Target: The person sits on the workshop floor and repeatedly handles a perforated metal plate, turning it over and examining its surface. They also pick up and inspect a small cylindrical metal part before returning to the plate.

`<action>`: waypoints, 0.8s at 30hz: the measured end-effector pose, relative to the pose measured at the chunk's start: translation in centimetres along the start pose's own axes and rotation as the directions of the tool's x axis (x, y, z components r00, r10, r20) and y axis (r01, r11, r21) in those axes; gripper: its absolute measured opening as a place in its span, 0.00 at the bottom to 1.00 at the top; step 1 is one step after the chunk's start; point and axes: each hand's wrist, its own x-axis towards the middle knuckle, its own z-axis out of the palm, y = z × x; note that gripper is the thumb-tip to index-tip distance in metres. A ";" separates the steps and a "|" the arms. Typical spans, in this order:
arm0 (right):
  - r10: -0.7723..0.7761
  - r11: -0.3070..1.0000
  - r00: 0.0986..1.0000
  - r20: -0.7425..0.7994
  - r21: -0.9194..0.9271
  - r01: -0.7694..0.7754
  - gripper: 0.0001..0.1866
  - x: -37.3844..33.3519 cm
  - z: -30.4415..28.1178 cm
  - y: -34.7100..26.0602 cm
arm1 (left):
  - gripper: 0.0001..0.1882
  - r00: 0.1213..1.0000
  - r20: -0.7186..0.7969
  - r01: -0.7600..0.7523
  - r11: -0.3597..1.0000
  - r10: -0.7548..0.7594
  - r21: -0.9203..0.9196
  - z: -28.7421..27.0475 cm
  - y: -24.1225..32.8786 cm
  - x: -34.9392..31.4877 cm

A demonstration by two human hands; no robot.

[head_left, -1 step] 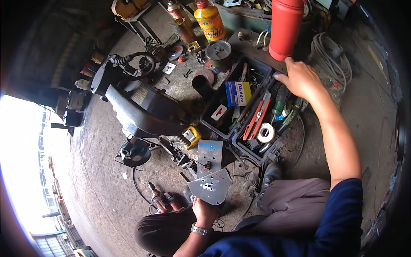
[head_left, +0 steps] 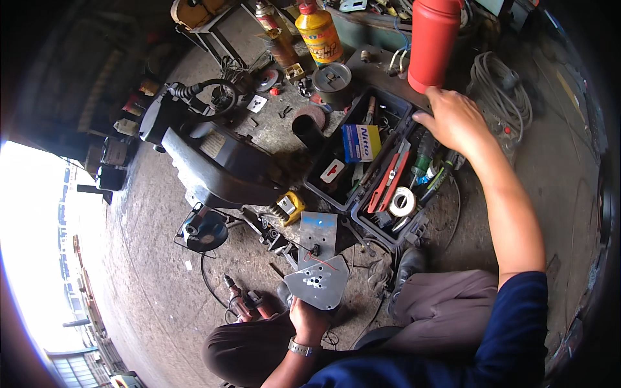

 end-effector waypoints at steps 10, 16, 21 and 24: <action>-0.552 0.834 0.822 0.142 0.100 0.543 0.13 17.4 7.7 -19.0 | 0.10 0.811 0.316 0.233 -0.224 -0.492 -0.946 -0.6 -0.4 0.9; -0.551 0.763 0.661 0.510 -0.012 0.646 0.20 24.5 16.7 -22.8 | 0.07 0.754 0.349 0.322 -0.150 -0.556 -0.935 -2.3 0.8 2.1; -0.528 0.760 0.635 0.564 -0.019 0.649 0.19 24.9 18.5 -23.6 | 0.05 0.679 0.479 0.363 -0.313 -0.556 -0.878 -3.9 1.4 3.2; -0.527 0.765 0.632 0.568 -0.006 0.644 0.18 24.8 19.1 -23.9 | 0.06 0.697 0.461 0.348 -0.303 -0.550 -0.887 -3.2 0.2 3.1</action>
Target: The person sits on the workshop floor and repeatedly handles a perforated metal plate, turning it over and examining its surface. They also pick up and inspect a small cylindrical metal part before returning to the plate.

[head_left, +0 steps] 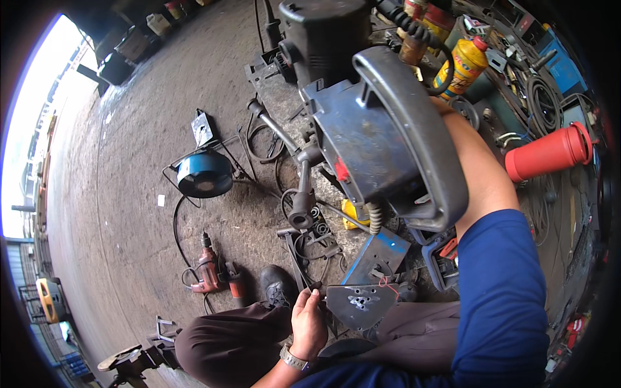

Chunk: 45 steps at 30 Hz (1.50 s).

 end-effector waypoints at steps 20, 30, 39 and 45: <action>-0.015 1.000 0.998 -0.055 -0.004 0.014 0.15 -0.5 0.1 -0.1 | 0.13 0.998 0.058 0.019 1.000 -0.018 -0.021 -0.6 0.1 0.3; -0.059 0.993 0.882 -0.468 0.065 0.100 0.14 -9.1 -5.7 -3.4 | 0.19 0.996 0.084 -0.039 0.999 0.038 0.019 -2.7 -1.1 -1.9; -0.001 0.999 0.697 -0.717 0.030 0.033 0.12 -23.4 -5.7 -3.5 | 0.13 0.974 0.178 -0.153 0.987 0.143 0.047 -3.2 -2.5 -5.5; 0.431 0.573 0.734 -0.525 0.788 0.227 0.12 -34.7 2.3 -12.6 | 0.13 0.938 0.330 -0.155 0.981 0.108 0.119 -2.8 -2.6 -6.5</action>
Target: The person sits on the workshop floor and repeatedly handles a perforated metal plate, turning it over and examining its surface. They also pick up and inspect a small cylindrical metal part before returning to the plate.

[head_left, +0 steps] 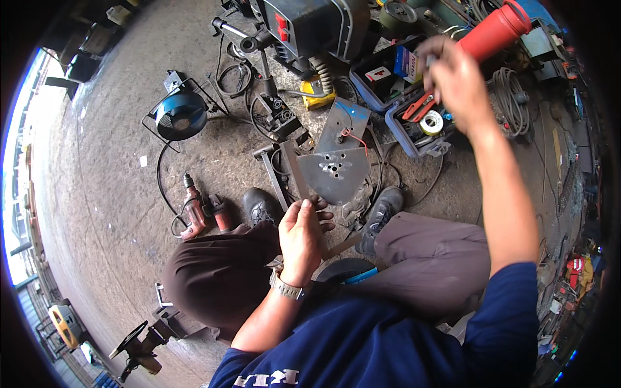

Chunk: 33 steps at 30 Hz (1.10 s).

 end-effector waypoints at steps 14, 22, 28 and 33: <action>0.239 0.962 0.912 0.334 -0.209 -0.176 0.16 -25.2 13.5 2.4 | 0.12 0.969 0.166 0.178 0.983 -0.181 0.032 0.1 -2.0 -1.0; 0.374 0.928 0.775 0.510 -0.209 -0.309 0.13 -25.2 12.8 1.3 | 0.10 0.974 0.191 0.114 0.992 -0.121 0.047 0.9 -2.7 -1.0; 0.279 0.960 0.832 0.479 -0.158 -0.231 0.15 -25.9 14.8 3.4 | 0.06 0.995 0.095 0.041 0.999 -0.043 0.026 -1.1 -1.8 -0.6; 0.320 0.947 0.928 0.189 -0.036 -0.320 0.12 -24.6 14.0 7.2 | 0.05 0.998 -0.063 0.005 0.999 -0.008 -0.051 -3.6 -2.0 1.2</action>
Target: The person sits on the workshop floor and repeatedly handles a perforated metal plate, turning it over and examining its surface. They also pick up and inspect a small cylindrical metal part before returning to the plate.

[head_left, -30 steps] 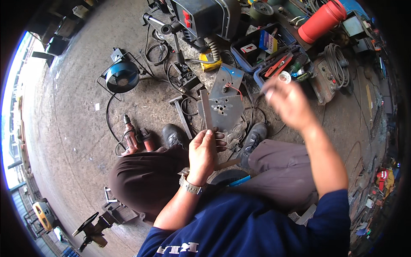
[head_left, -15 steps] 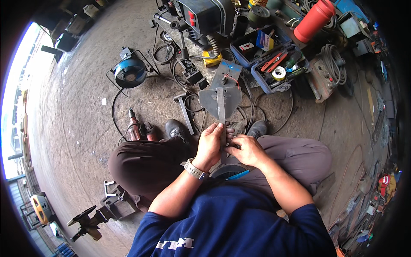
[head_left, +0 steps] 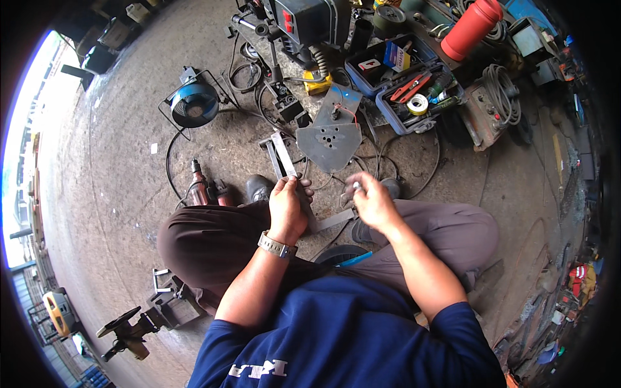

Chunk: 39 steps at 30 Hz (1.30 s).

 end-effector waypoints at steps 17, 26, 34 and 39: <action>-0.300 0.920 0.935 -0.188 -0.317 0.232 0.08 9.0 -2.0 -6.2 | 0.05 0.999 -0.040 0.024 0.997 -0.021 0.069 0.0 -1.9 1.2; -0.376 0.905 0.907 -0.189 -0.284 0.315 0.09 10.4 -2.0 -6.6 | 0.06 0.998 -0.055 0.050 0.992 -0.044 0.113 0.5 -1.4 1.1; -0.505 0.829 0.838 -0.208 -0.387 0.404 0.08 10.6 -1.0 -6.1 | 0.06 0.997 -0.042 0.073 0.996 -0.071 0.059 1.3 -1.4 1.0; -0.517 0.812 0.836 -0.184 -0.415 0.411 0.08 10.9 -0.9 -5.9 | 0.06 0.996 -0.032 0.079 0.997 -0.079 -0.010 1.8 -1.1 0.7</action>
